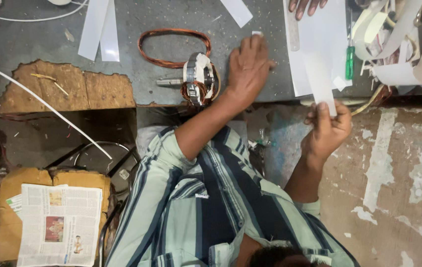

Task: The person winds copper wire around a motor rotor, securing it with white tape. They then cut a strip of white tape with scissors and apply it to the rotor. The person continues winding and taping the copper wire onto the rotor.

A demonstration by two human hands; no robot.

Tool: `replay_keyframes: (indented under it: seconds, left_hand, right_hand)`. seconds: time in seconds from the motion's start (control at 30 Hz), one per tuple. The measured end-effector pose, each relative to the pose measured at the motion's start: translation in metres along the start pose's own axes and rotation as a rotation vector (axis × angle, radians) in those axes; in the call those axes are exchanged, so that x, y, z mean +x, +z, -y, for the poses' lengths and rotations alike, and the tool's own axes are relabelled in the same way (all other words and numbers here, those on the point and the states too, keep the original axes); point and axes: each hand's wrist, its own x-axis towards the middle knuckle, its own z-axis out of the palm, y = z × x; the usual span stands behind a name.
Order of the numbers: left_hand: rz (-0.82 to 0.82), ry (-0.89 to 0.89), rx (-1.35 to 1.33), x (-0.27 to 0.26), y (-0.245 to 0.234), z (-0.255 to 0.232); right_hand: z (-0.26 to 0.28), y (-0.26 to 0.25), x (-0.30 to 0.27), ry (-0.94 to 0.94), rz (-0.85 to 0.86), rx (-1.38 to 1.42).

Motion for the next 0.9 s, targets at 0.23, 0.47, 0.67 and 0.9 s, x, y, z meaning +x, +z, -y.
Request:
replay_keyframes:
  seconds: [0.23, 0.47, 0.67, 0.9]
  left_hand:
    - [0.017, 0.28, -0.028, -0.077, -0.023, 0.006]
    - [-0.008, 0.325, -0.524, -0.099, -0.086, 0.011]
    - [-0.068, -0.243, -1.094, -0.095, -0.127, 0.027]
    - [-0.083, -0.584, -1.53, -0.075, -0.142, 0.056]
  right_hand:
    - [-0.015, 0.01, 0.011, 0.261, 0.116, 0.402]
    - [-0.026, 0.061, 0.015, 0.377, 0.259, 0.387]
    - [-0.009, 0.101, 0.011, 0.399, 0.379, 0.421]
    - [0.036, 0.147, -0.005, 0.406, 0.618, 0.447]
